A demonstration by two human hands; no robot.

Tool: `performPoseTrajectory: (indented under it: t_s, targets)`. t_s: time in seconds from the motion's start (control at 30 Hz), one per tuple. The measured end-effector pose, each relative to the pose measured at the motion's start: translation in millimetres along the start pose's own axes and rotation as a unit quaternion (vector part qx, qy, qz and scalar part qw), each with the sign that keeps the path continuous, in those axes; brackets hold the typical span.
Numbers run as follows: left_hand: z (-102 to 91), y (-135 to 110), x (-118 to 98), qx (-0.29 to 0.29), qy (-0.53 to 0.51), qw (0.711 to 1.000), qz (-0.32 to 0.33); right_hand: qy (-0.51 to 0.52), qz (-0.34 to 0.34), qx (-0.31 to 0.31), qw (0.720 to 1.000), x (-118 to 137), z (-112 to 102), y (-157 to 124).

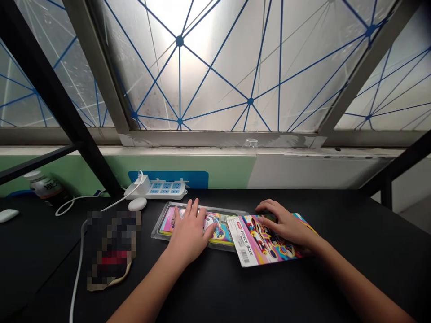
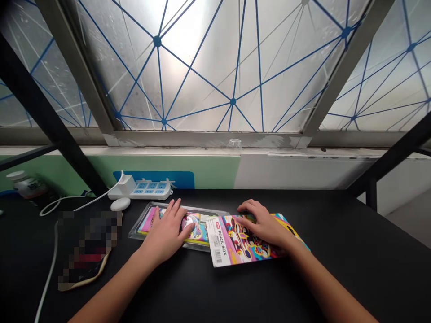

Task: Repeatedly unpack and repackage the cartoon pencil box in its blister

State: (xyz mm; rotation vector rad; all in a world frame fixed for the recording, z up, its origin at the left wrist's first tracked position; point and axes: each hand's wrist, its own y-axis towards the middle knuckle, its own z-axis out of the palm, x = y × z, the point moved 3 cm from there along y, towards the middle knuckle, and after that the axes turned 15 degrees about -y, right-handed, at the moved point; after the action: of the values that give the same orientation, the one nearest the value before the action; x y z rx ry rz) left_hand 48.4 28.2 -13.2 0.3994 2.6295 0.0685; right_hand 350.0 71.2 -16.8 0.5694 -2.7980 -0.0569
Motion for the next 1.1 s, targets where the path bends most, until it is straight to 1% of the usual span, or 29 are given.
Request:
performPoseTrajectory:
  t_s: [0.07,0.17,0.27,0.4,0.47,0.67,0.9,1.0,1.1]
  targets:
    - [0.3,-2.0,-4.1,0.002,0.009,1.0,0.007,0.017,0.002,-0.016,1.0,10.6,4.4,-2.9]
    - [2.5,-4.4,-9.5,0.02,0.001,0.999,0.028,0.024,0.033,0.006,0.999,15.7,10.1,-4.7]
    - [5.2,-5.1,-10.5,0.034,-0.014,0.998,0.041,0.036,0.058,0.022,0.997,4.7,10.9,-6.2]
    - [7.8,-4.2,-7.2,0.037,-0.017,0.998,0.039,0.042,0.093,0.032,0.994,-16.2,7.8,-12.8]
    - [8.6,-3.8,-6.4,0.042,-0.012,0.998,0.04,0.041,0.107,0.026,0.993,-20.9,5.5,-16.1]
    - [8.3,-3.6,-7.4,0.038,-0.008,0.998,0.042,0.028,0.13,0.001,0.991,-22.3,-3.3,-20.2]
    - [8.0,-4.0,-8.6,0.037,-0.002,0.999,0.031,0.005,0.145,-0.022,0.989,-35.5,-8.7,-24.1]
    - [7.3,-4.3,-9.6,0.034,-0.01,0.999,0.029,0.005,0.144,-0.031,0.989,-34.6,-10.3,-25.2]
    - [6.9,-3.8,-10.0,0.03,-0.015,0.999,0.026,0.007,0.147,-0.047,0.988,-26.6,-11.8,-26.2]
